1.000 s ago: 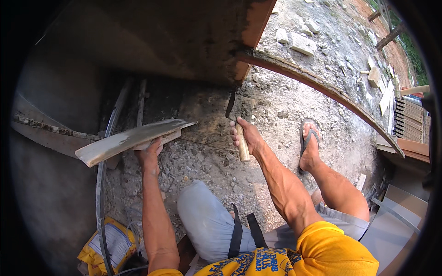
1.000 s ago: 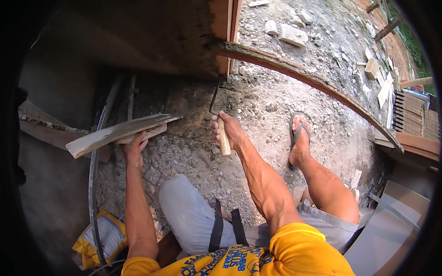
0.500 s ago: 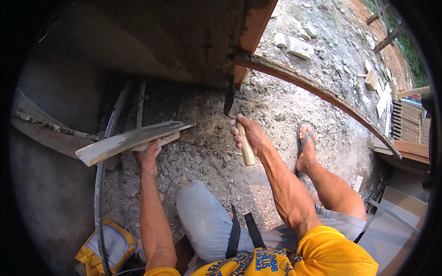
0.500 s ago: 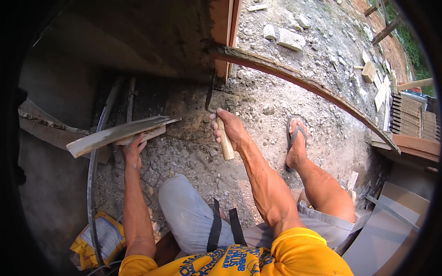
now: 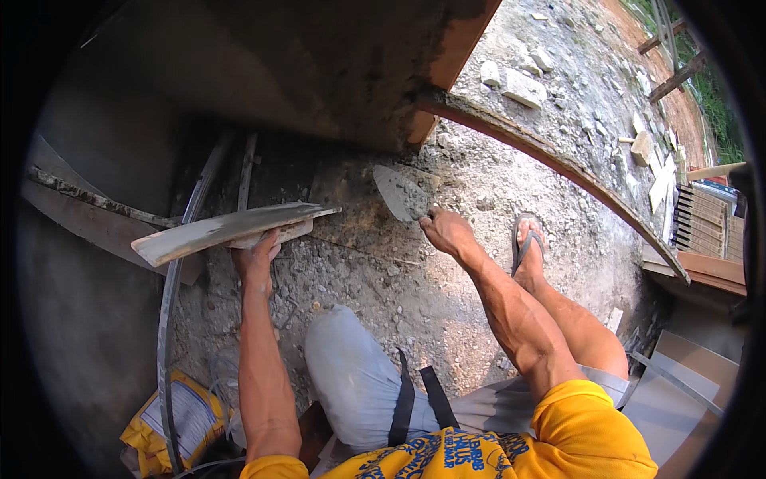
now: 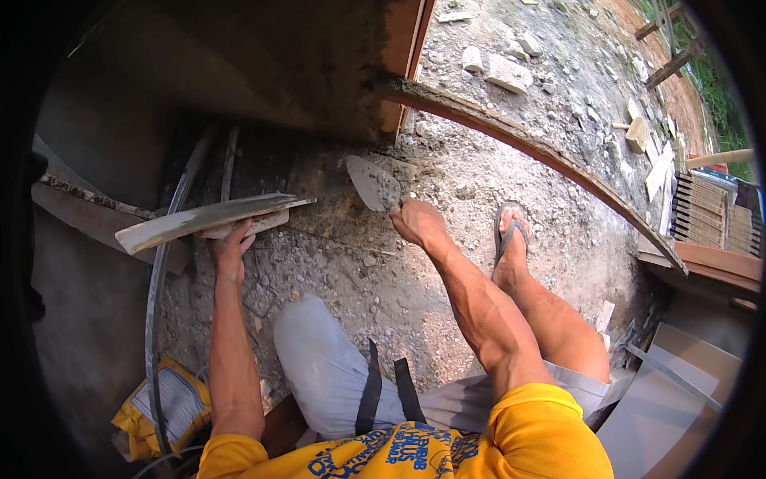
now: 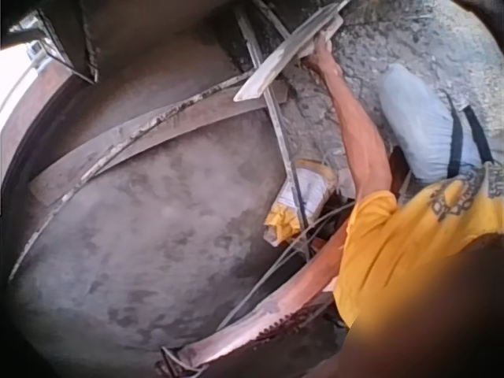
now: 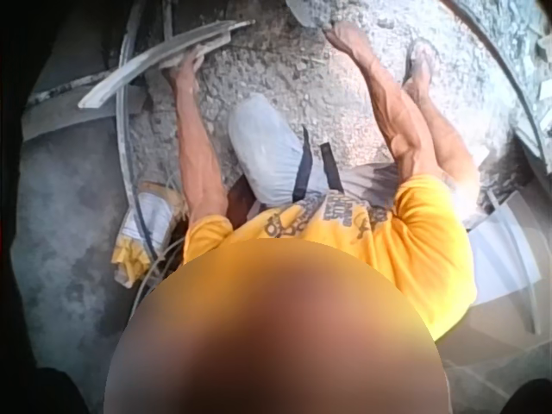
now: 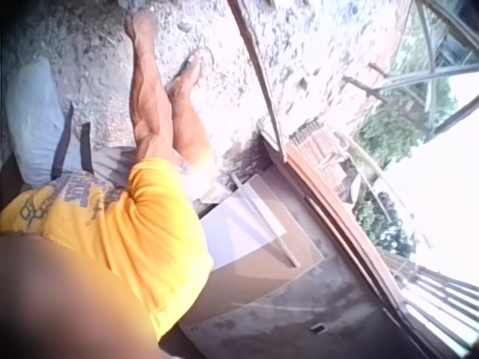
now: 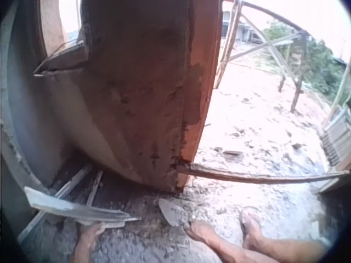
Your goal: The person scoops cement from a bucket with a trowel and applies it to a wooden frame, smoothing it with a float. The person repeatedly scoops and applies cement to the frame, working on different sections.
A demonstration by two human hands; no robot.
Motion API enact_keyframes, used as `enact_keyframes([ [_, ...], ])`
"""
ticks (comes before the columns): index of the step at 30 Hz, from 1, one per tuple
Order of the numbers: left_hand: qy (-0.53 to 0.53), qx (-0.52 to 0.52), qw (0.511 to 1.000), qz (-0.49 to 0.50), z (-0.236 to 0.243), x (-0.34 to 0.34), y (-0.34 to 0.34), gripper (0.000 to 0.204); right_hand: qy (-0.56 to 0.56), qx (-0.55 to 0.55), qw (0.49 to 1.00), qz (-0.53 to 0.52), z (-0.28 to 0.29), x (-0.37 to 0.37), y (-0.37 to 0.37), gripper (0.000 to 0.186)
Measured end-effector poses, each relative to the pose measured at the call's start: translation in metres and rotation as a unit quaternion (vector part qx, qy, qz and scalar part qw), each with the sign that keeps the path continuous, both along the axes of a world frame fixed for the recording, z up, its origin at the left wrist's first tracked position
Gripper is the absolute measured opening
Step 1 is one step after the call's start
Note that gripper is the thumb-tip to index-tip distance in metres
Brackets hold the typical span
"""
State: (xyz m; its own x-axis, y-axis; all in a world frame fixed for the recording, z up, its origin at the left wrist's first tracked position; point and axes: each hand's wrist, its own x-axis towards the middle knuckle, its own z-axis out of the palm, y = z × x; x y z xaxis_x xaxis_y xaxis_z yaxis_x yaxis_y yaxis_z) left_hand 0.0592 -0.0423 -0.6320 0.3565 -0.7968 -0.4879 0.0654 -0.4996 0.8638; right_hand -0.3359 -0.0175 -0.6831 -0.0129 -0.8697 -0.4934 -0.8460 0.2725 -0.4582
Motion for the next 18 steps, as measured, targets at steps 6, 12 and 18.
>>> enact_keyframes([
  [6,0.002,-0.012,1.000,0.014,-0.007,0.003,0.003,0.069,0.089,-0.016,0.993,0.070,0.019,-0.041,-0.035,0.043],
  [12,0.013,-0.014,0.999,0.031,-0.007,0.002,0.005,0.067,0.115,0.017,0.990,0.082,0.038,-0.042,-0.031,0.044],
  [18,0.022,-0.010,0.999,0.023,-0.008,0.003,0.010,0.069,0.102,0.019,0.951,0.291,0.140,-0.092,-0.019,0.031],
])
